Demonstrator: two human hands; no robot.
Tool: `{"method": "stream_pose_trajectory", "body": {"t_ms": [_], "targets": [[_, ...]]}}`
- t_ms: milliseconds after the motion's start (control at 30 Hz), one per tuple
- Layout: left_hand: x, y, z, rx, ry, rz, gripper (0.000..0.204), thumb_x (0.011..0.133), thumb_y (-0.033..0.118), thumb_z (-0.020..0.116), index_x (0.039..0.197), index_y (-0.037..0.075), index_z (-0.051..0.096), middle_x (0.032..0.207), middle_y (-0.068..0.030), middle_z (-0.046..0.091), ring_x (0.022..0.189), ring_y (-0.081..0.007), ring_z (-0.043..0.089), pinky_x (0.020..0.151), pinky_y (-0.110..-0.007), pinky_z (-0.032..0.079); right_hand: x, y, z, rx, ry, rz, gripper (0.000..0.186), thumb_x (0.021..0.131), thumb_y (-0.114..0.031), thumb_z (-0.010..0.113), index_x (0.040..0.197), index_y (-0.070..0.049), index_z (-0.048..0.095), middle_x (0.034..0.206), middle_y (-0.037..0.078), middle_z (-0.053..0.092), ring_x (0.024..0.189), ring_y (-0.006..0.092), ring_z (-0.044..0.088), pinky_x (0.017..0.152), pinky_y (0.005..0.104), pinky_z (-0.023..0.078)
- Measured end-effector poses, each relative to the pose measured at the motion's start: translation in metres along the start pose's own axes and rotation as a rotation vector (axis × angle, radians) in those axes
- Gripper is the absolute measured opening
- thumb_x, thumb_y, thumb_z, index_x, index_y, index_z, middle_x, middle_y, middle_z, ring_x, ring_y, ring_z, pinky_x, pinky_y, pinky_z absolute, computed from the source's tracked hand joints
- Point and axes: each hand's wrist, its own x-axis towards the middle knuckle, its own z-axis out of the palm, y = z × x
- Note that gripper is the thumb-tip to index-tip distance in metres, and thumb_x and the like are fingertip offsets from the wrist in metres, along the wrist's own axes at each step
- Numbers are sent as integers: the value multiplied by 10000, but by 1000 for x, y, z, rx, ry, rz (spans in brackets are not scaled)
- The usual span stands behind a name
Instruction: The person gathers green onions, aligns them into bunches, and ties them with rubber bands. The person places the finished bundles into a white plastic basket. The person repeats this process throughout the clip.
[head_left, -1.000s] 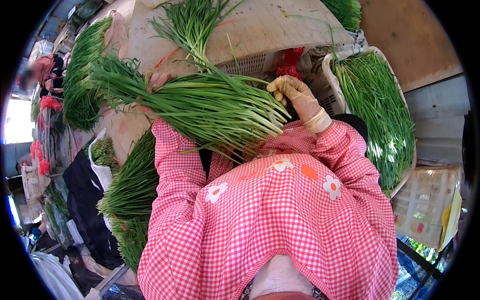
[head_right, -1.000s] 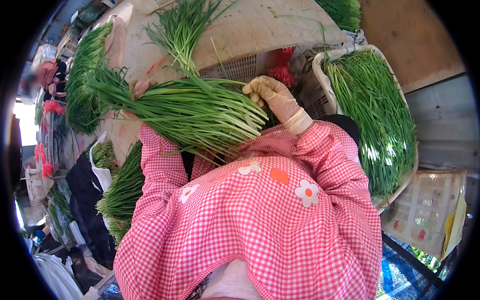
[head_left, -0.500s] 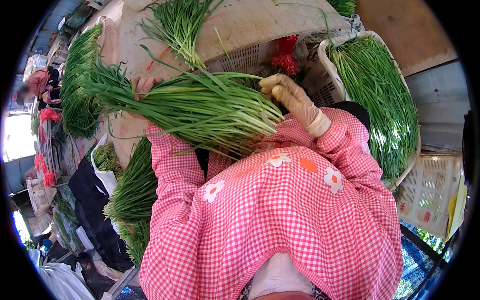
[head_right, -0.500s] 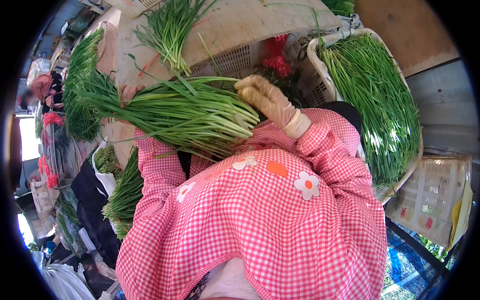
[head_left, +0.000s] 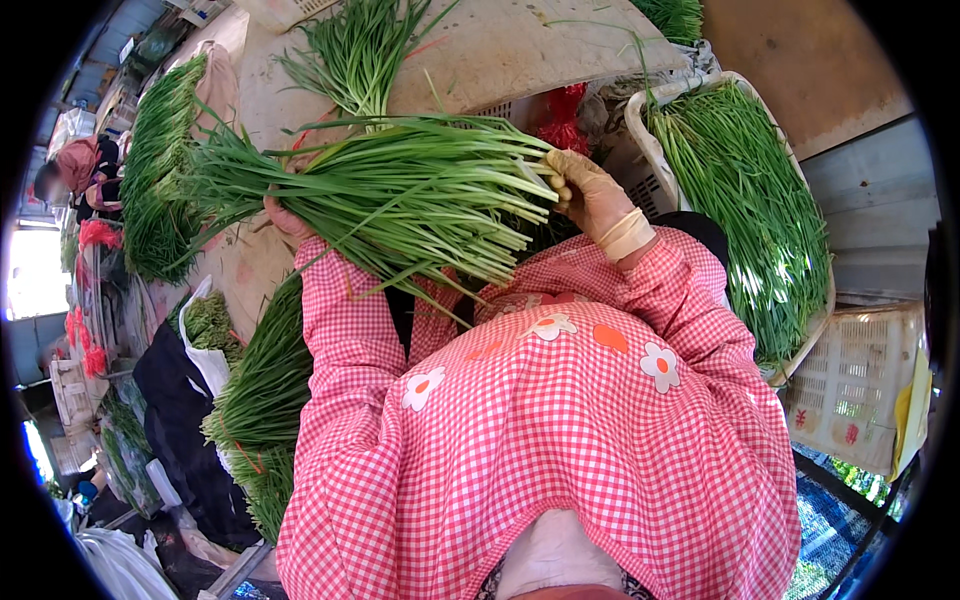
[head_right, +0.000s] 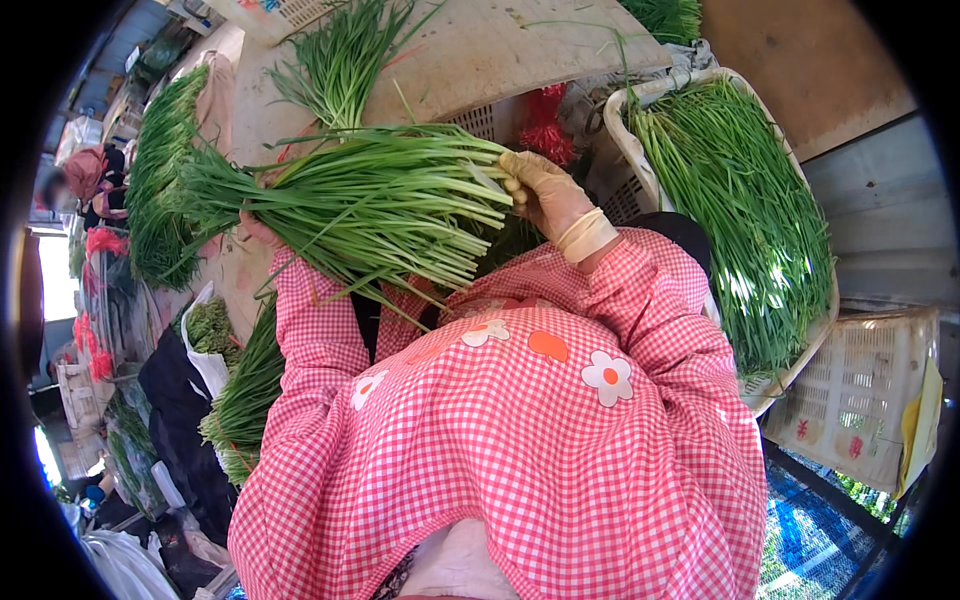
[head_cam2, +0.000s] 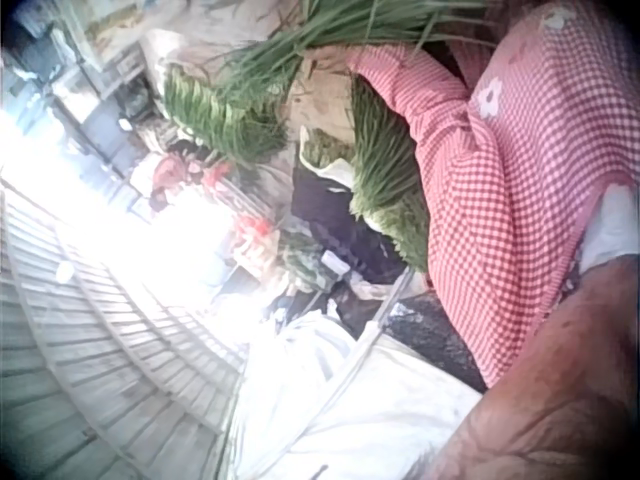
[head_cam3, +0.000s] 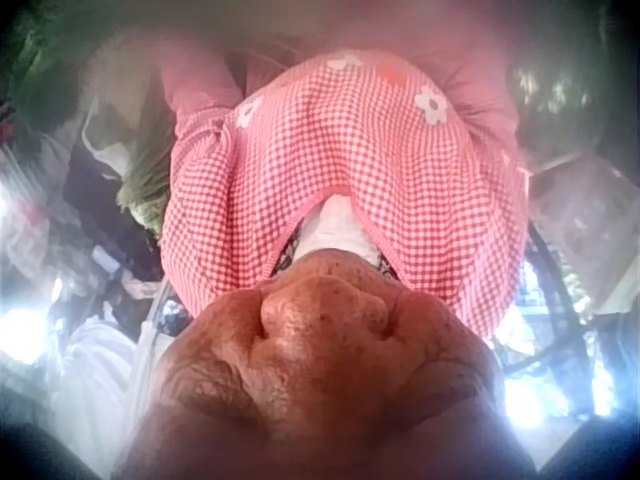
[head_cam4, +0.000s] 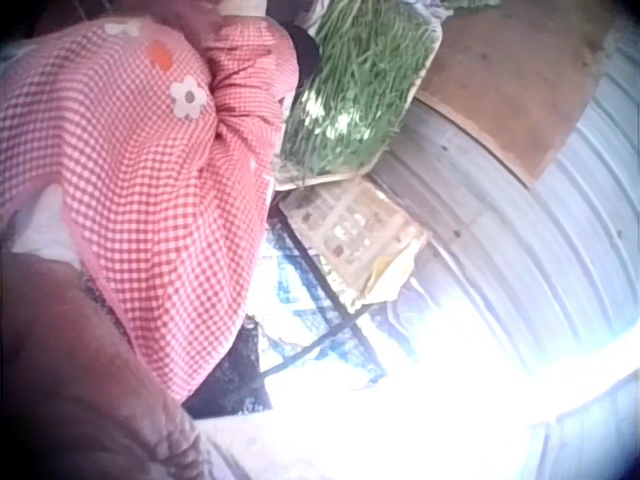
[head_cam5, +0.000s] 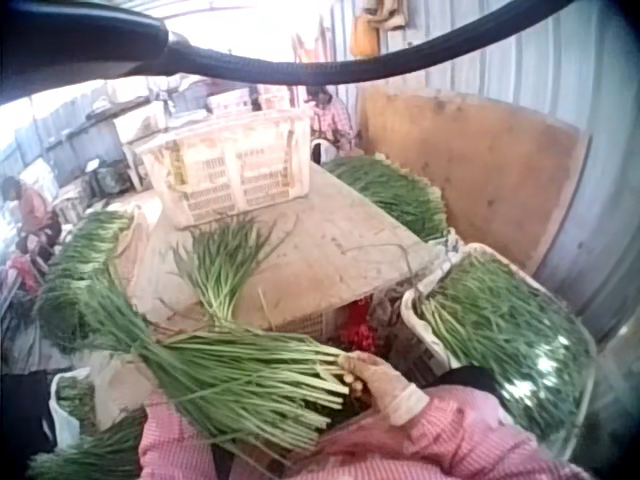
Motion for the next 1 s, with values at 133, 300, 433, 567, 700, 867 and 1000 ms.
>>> {"method": "stream_pose_trajectory", "body": {"t_ms": [133,300,433,567,700,867,1000], "targets": [[5,2,-10,14,-101,53,462,770,381,507,950,-44,523,957,-176,573,971,-340,543,909,-499,411,2,4,12,-15,-68,36,339,856,-223,593,1140,-48,537,1012,49,614,918,139,564,820,283,457],[7,8,-15,205,-60,30,475,775,350,494,990,-73,506,1055,-223,535,1021,-313,518,922,-481,400,21,12,18,39,65,-43,269,831,-128,623,1085,-58,571,963,34,626,860,140,586,766,278,479],[9,12,-20,-3,-52,-17,392,782,297,502,977,-44,517,1003,-186,556,960,-276,540,892,-469,425,34,18,-14,-207,181,-86,162,830,-123,622,983,-75,601,844,3,615,739,107,569,674,230,467],[7,18,-24,180,167,186,328,781,273,514,959,-1,544,918,-148,589,906,-267,561,859,-465,453,17,2,-47,-293,332,-104,90,864,-146,567,908,-81,612,742,-29,580,629,57,499,583,194,419],[3,-1,7,86,72,105,322,788,265,505,966,4,570,928,-145,604,893,-280,581,866,-464,457,-12,21,-27,-798,-39,-326,236,921,-197,456,997,-39,613,921,80,620,849,154,562,779,257,438],[0,3,7,193,187,119,376,786,280,498,1007,-17,563,990,-148,606,948,-299,576,882,-471,447,14,33,17,-1247,-190,-304,368,916,-288,471,1094,24,556,1032,128,606,976,222,557,858,293,418],[0,-23,64,286,212,-53,389,780,269,494,1031,-24,545,1017,-144,596,1018,-294,537,899,-465,436,35,48,50,-454,-97,-37,305,892,-262,535,1049,-6,586,991,49,610,889,137,546,789,261,436]]}}
